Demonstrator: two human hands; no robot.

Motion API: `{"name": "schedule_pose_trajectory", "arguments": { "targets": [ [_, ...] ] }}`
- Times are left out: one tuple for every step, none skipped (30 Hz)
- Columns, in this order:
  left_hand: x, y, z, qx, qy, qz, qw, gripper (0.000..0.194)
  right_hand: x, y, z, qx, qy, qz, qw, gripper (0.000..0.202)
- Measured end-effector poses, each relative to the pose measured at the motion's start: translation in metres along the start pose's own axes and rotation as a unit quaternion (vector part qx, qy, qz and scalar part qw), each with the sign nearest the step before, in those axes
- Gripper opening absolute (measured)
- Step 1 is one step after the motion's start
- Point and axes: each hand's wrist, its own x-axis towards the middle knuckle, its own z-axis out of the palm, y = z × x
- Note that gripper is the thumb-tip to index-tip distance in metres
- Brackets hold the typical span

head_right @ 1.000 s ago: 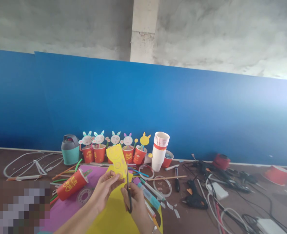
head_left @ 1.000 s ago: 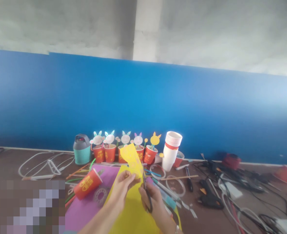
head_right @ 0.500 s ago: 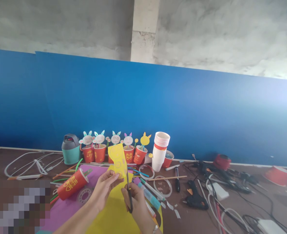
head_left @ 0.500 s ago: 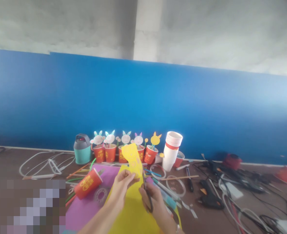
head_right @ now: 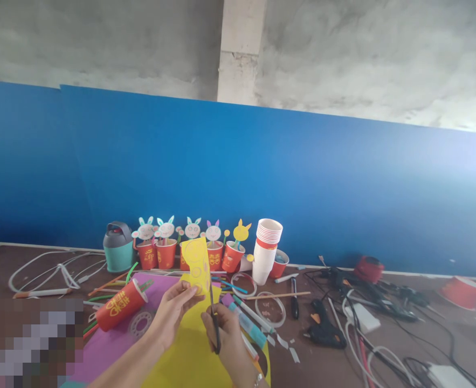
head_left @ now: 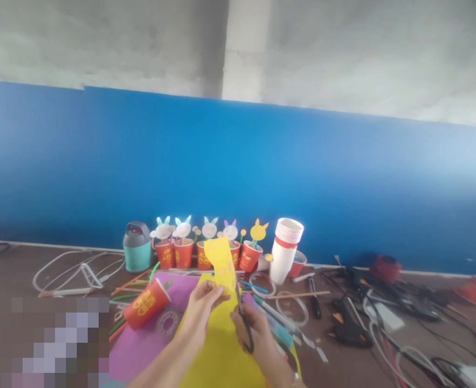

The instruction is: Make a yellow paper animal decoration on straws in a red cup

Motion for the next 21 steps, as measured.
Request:
{"name": "schedule_pose_trajectory", "arguments": {
  "targets": [
    [0.0001, -0.0001, -0.0001, 0.001, 0.0, 0.0, 1.0, 0.036, 0.0001, 0.0001, 0.0, -0.003, 0.0, -0.001, 1.0, 0.045],
    [0.0001, -0.0001, -0.0002, 0.0, 0.0, 0.002, 1.0, 0.035, 0.0002, 0.0, 0.0, -0.007, 0.0, -0.003, 1.0, 0.046],
    [0.0001, -0.0002, -0.0002, 0.0, 0.0, 0.004, 1.0, 0.035, 0.0001, -0.0003, 0.0, -0.009, 0.0, -0.007, 1.0, 0.046],
    [0.0001, -0.0003, -0.0003, 0.0, 0.001, 0.004, 1.0, 0.035, 0.0, -0.0007, 0.0001, -0.009, 0.002, -0.01, 1.0, 0.045],
    [0.0, -0.0004, -0.0003, 0.0, 0.001, 0.005, 1.0, 0.035, -0.0002, -0.0013, 0.0002, -0.008, 0.002, -0.011, 1.0, 0.045],
    [0.0, -0.0006, -0.0005, 0.0, 0.001, 0.007, 1.0, 0.035, -0.0005, -0.0021, 0.0003, -0.008, 0.003, -0.012, 1.0, 0.045],
    [0.0001, -0.0009, -0.0007, 0.0, 0.002, 0.008, 1.0, 0.035, -0.0008, -0.0031, 0.0004, -0.008, 0.004, -0.011, 1.0, 0.045],
    [0.0003, -0.0011, -0.001, 0.0, 0.001, 0.01, 1.0, 0.034, -0.0011, -0.0042, 0.0006, -0.008, 0.004, -0.009, 1.0, 0.045],
    [0.0005, -0.0014, -0.0014, 0.0, 0.001, 0.013, 1.0, 0.033, -0.0015, -0.0055, 0.0008, -0.009, 0.003, -0.006, 1.0, 0.045],
    [0.0009, -0.0017, -0.0017, 0.0, 0.001, 0.016, 1.0, 0.033, -0.0019, -0.0067, 0.001, -0.009, 0.004, -0.004, 1.0, 0.045],
    [0.0013, -0.0019, -0.002, 0.0, 0.0, 0.019, 1.0, 0.032, -0.0022, -0.0078, 0.0012, -0.008, 0.004, -0.004, 1.0, 0.046],
    [0.0018, -0.0021, -0.0023, -0.001, 0.0, 0.022, 1.0, 0.031, -0.0025, -0.0086, 0.0014, -0.006, 0.004, -0.004, 1.0, 0.046],
    [0.0023, -0.0022, -0.0025, -0.001, 0.001, 0.023, 1.0, 0.031, -0.0027, -0.009, 0.0015, -0.006, 0.004, -0.003, 1.0, 0.046],
    [0.0027, -0.0022, -0.0026, -0.002, 0.003, 0.025, 1.0, 0.031, -0.0028, -0.009, 0.0015, -0.006, 0.004, -0.003, 1.0, 0.047],
    [0.0029, -0.002, -0.0025, -0.002, 0.006, 0.025, 1.0, 0.031, -0.0027, -0.0088, 0.0015, -0.006, 0.003, -0.002, 1.0, 0.047],
    [0.003, -0.0017, -0.0025, 0.0, 0.008, 0.025, 1.0, 0.03, -0.0026, -0.0083, 0.0014, -0.006, 0.001, 0.0, 1.0, 0.047],
    [0.0029, -0.0014, -0.0023, 0.003, 0.011, 0.026, 1.0, 0.03, -0.0025, -0.0077, 0.0012, -0.007, -0.002, 0.002, 1.0, 0.047],
    [0.0026, -0.0009, -0.0021, 0.005, 0.013, 0.028, 1.0, 0.029, -0.0024, -0.0072, 0.001, -0.007, -0.004, 0.004, 1.0, 0.047],
    [0.0022, -0.0004, -0.0019, 0.008, 0.014, 0.031, 0.999, 0.028, -0.0023, -0.0067, 0.0008, -0.007, -0.006, 0.004, 1.0, 0.047],
    [0.0017, 0.0001, -0.0017, 0.011, 0.014, 0.034, 0.999, 0.027, -0.0023, -0.0064, 0.0006, -0.007, -0.007, 0.004, 1.0, 0.047],
    [0.0013, 0.0007, -0.0014, 0.012, 0.013, 0.037, 0.999, 0.027, -0.0023, -0.0063, 0.0005, -0.007, -0.006, 0.003, 1.0, 0.046]
  ]
}}
